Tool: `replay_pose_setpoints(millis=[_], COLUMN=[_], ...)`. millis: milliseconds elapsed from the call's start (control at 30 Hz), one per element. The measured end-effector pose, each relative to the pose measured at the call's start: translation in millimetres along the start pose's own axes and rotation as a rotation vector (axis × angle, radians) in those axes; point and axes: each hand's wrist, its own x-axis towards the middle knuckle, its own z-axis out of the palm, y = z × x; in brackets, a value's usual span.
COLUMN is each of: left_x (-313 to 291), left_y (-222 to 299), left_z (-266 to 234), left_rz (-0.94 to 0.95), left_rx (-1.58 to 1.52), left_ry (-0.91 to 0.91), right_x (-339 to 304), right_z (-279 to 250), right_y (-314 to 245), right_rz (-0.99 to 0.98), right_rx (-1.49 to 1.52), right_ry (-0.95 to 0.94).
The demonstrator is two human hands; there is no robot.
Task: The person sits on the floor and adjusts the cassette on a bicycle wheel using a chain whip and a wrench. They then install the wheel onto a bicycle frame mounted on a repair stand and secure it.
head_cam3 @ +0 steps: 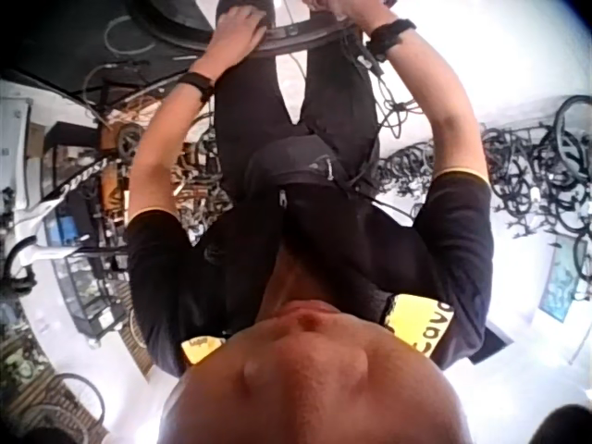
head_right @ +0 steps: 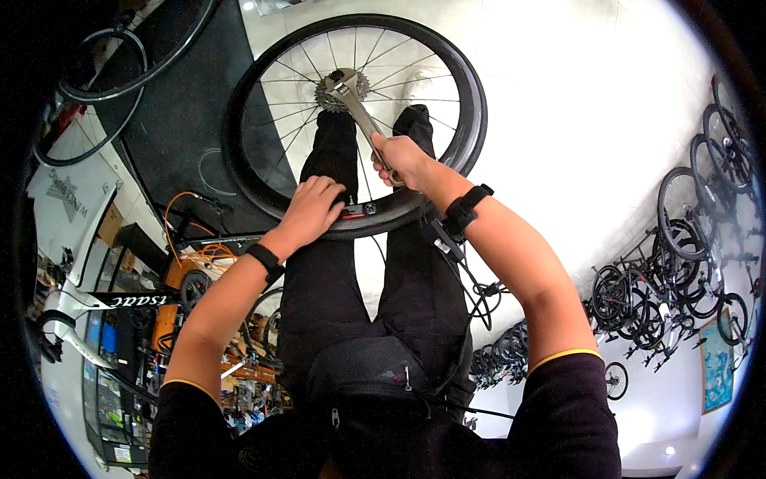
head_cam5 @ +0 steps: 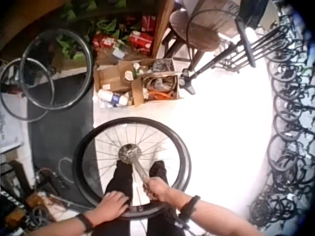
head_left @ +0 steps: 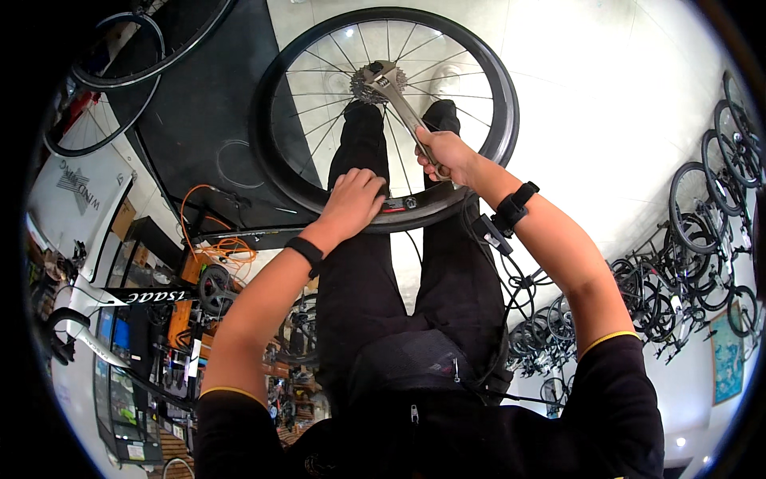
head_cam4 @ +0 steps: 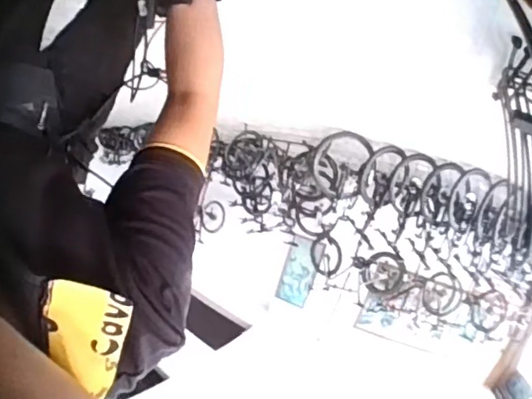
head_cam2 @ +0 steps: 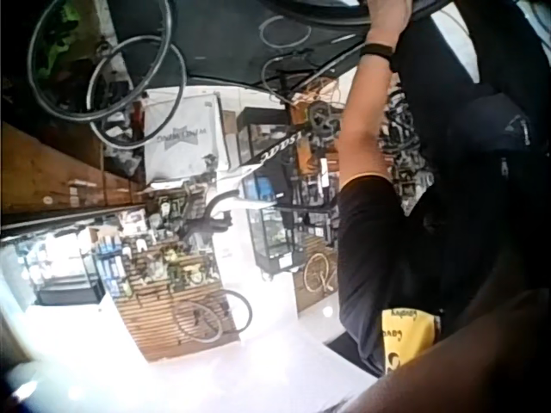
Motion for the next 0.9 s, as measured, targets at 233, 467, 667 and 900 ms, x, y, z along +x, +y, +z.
replay_pose_setpoints(millis=[233, 467, 667, 900], left_x=[52.4, 75.7, 80.9, 86.0], left_y=[10.3, 9.2, 15.6, 3.3], left_z=[10.7, 9.7, -0.5, 2.0], left_rz=[-0.36, -0.497, -0.588, -0.548], left_rx=[-0.017, 0.004, 0.01, -0.053], left_ry=[-0.3, -0.457, -0.405, -0.505], right_x=[-3.6, -0.7, 0.1, -0.6], right_z=[3.0, 2.6, 1.0, 0.4], right_y=[-2.4, -1.3, -1.9, -1.2], right_rz=[-0.014, -0.017, -0.021, -0.02], right_rx=[-0.001, -0.008, -0.016, -0.008], right_ry=[-0.001, 0.01, 0.01, 0.004])
